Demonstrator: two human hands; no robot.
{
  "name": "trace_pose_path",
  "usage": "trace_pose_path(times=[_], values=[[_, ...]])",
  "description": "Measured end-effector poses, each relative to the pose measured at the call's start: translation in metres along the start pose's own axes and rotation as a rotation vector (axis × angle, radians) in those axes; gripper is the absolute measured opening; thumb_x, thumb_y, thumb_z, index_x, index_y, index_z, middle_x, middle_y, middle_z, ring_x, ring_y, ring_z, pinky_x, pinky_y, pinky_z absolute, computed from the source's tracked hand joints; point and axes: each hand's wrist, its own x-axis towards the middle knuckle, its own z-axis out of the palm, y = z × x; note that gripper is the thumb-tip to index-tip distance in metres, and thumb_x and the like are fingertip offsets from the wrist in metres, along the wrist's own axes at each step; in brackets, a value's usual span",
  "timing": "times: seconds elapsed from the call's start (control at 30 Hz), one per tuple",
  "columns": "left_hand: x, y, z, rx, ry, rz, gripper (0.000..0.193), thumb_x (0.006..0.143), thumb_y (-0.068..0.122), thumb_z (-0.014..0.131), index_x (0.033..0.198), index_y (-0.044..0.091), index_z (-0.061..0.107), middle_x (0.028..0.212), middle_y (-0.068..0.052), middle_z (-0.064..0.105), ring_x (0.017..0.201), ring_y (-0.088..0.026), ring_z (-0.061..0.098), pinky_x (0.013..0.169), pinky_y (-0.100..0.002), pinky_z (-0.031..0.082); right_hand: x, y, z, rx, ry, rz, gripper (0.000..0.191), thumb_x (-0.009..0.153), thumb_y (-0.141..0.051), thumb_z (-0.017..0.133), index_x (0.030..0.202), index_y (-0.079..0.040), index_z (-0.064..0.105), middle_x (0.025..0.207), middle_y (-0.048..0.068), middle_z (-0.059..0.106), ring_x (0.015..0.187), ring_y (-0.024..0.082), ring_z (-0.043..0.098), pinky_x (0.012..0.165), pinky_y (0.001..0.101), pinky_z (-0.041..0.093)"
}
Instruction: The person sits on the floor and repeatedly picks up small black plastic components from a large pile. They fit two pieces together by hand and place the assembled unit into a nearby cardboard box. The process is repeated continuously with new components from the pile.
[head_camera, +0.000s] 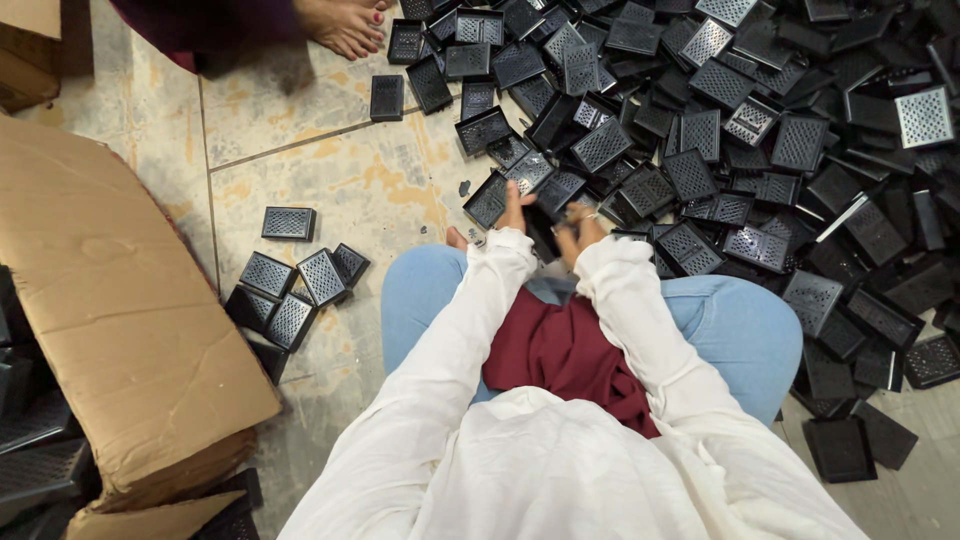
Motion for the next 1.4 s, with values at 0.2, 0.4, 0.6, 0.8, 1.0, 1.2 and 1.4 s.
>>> trace_pose_path(times=[0.2,0.4,0.6,0.8,1.0,1.2,1.4], values=[[0.002,-0.006,-0.004,0.273,-0.103,0.222,0.091,0.092,0.077,0.045,0.115,-0.006,0.075,0.098,-0.015,0.076,0.084,-0.019,0.071,0.078,-0.028,0.057,-0.004,-0.005,0.000,0.063,-0.275,0.492,0.053,0.091,-0.033,0.077,0.124,-0.002,0.050,0.125,0.024,0.066,0.115,0.032,0.066,0.095,0.0395,0.051],[0.009,-0.006,0.001,0.135,-0.083,0.261,0.084,0.093,0.071,0.057,0.115,-0.009,0.072,0.098,-0.011,0.071,0.085,-0.019,0.067,0.078,-0.030,0.056,-0.002,-0.005,0.001,0.097,-0.210,0.523,0.060,0.095,-0.036,0.072,0.143,-0.004,0.054,0.131,0.019,0.065,0.118,0.027,0.064,0.099,0.0362,0.050],[0.006,-0.008,0.003,0.195,-0.263,0.206,0.078,0.094,0.068,0.053,0.116,-0.004,0.071,0.099,-0.008,0.072,0.086,-0.016,0.069,0.078,-0.028,0.056,-0.004,-0.002,0.002,0.574,-0.177,0.695,0.072,0.082,-0.022,0.085,0.143,-0.001,0.052,0.133,0.019,0.066,0.120,0.026,0.064,0.102,0.0366,0.051],[0.000,-0.014,0.008,0.244,-0.382,0.266,0.069,0.099,0.063,0.056,0.120,-0.002,0.068,0.103,-0.007,0.070,0.092,-0.014,0.065,0.086,-0.027,0.053,-0.001,-0.002,-0.002,0.673,-0.140,0.767,0.079,0.077,-0.016,0.088,0.145,0.001,0.052,0.143,0.020,0.059,0.131,0.028,0.059,0.111,0.0384,0.048],[0.002,-0.021,0.003,0.250,-0.477,0.231,0.040,0.093,0.026,0.076,0.122,0.002,0.062,0.109,-0.009,0.069,0.099,-0.017,0.066,0.090,-0.031,0.053,-0.004,-0.004,0.003,0.394,-0.210,0.559,0.081,0.087,-0.023,0.082,0.148,0.003,0.036,0.148,0.022,0.051,0.140,0.030,0.050,0.116,0.0408,0.041],[0.014,-0.006,-0.003,-0.159,-0.567,0.229,0.035,0.090,0.006,0.070,0.123,-0.003,0.061,0.113,-0.018,0.070,0.100,-0.027,0.070,0.092,-0.039,0.057,-0.004,0.001,-0.013,0.753,-0.145,0.819,0.051,0.102,-0.021,0.063,0.147,-0.001,0.050,0.123,0.019,0.066,0.110,0.027,0.066,0.099,0.0437,0.053],[-0.019,0.019,0.001,-0.069,-0.497,0.057,0.043,0.086,0.022,0.073,0.122,0.001,0.064,0.113,-0.016,0.072,0.104,-0.028,0.070,0.092,-0.038,0.057,-0.006,-0.001,-0.029,1.113,-0.174,1.013,0.038,0.096,-0.018,0.070,0.128,-0.001,0.062,0.116,0.011,0.072,0.106,0.024,0.072,0.098,0.0422,0.059]])
